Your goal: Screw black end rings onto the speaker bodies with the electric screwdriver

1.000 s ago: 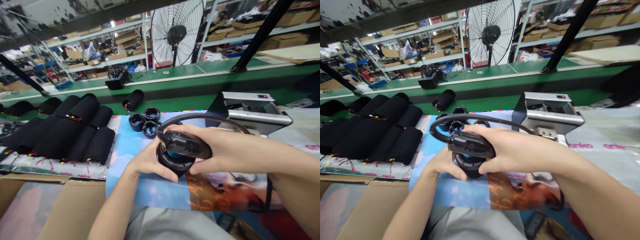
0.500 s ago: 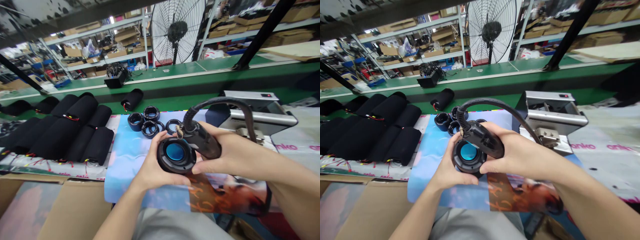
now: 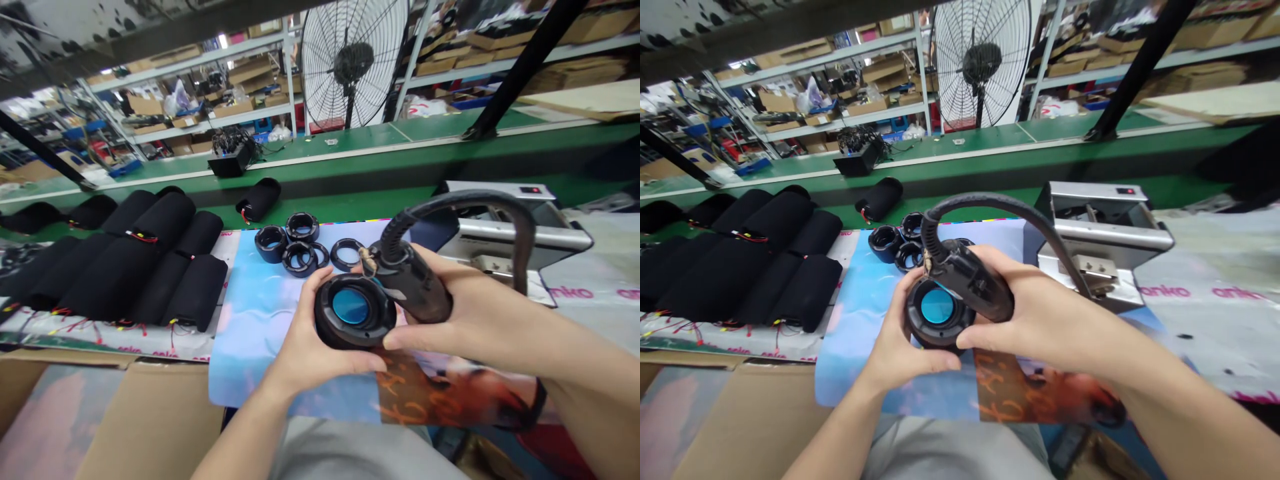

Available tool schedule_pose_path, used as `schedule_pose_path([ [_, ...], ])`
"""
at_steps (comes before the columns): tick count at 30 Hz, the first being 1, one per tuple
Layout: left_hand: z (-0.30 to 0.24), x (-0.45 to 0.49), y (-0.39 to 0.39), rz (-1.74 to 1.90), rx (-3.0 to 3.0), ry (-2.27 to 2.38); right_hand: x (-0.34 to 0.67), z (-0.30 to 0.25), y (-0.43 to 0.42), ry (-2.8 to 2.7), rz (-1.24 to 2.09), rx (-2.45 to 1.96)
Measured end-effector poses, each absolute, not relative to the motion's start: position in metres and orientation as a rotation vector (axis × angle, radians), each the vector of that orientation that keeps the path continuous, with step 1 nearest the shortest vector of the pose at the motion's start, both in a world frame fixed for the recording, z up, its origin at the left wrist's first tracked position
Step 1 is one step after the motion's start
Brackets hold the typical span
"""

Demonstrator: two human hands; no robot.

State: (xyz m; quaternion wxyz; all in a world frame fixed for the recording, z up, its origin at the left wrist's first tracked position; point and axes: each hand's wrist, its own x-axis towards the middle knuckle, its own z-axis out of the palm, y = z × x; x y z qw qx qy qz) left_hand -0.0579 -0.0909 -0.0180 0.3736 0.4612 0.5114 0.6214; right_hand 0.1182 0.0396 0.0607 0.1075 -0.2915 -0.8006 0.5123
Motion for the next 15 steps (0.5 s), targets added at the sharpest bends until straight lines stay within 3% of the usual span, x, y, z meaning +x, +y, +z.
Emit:
schedule_pose_path([
  [6, -0.026, -0.055, -0.093, 1.590, 1.158, 1.294, 0.125, 0.054, 0.021, -2.297, 1.205, -1.107],
  [11, -0.031, -0.057, -0.092, 1.617, 1.205, 1.258, 0.120, 0.068, 0.040, -2.390, 1.602, -0.747],
  [15, -0.029, -0.057, -0.092, 1.623, 1.214, 1.198, 0.113, 0.067, 0.048, -2.380, 1.594, -0.660],
])
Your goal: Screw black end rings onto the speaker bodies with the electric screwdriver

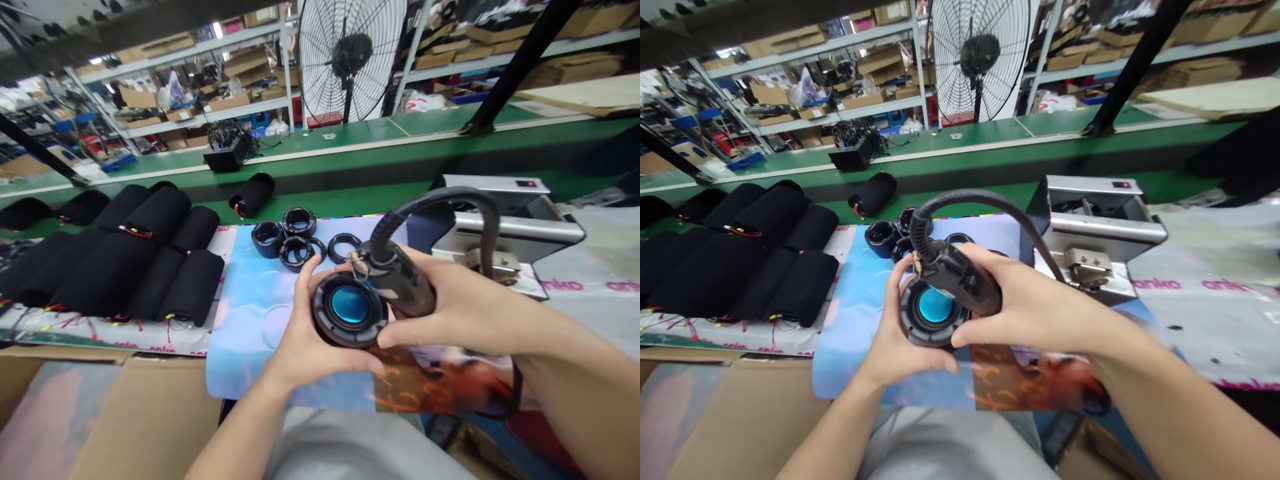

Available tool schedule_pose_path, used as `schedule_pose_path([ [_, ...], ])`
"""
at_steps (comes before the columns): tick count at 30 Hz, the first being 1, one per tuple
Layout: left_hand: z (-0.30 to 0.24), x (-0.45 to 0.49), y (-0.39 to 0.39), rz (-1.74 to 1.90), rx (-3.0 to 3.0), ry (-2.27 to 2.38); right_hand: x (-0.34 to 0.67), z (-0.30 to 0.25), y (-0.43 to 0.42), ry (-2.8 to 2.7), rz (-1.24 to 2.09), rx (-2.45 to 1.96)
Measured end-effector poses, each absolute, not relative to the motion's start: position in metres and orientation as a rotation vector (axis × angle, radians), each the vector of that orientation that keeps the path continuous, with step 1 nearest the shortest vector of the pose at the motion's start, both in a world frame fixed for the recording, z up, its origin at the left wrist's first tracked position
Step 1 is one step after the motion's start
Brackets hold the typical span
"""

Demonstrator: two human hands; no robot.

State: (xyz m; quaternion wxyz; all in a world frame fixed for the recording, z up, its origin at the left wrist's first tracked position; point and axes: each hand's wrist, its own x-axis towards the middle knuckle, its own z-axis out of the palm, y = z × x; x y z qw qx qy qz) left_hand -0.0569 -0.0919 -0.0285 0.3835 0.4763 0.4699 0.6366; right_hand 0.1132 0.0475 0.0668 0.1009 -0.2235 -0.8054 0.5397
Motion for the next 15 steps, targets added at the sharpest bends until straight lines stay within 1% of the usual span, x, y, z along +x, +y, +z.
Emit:
schedule_pose_path([
  [5, -0.027, -0.056, -0.092, 1.605, 1.203, 1.213, 0.121, 0.055, 0.046, -2.240, 1.528, -0.776],
  [10, -0.028, -0.057, -0.090, 1.594, 1.180, 1.184, 0.129, 0.050, 0.042, -2.336, 1.405, -0.851],
  [12, -0.028, -0.057, -0.089, 1.592, 1.185, 1.156, 0.131, 0.049, 0.041, -2.352, 1.421, -0.902],
  [15, -0.027, -0.059, -0.089, 1.576, 1.193, 1.117, 0.133, 0.048, 0.041, -2.346, 1.358, -0.871],
])
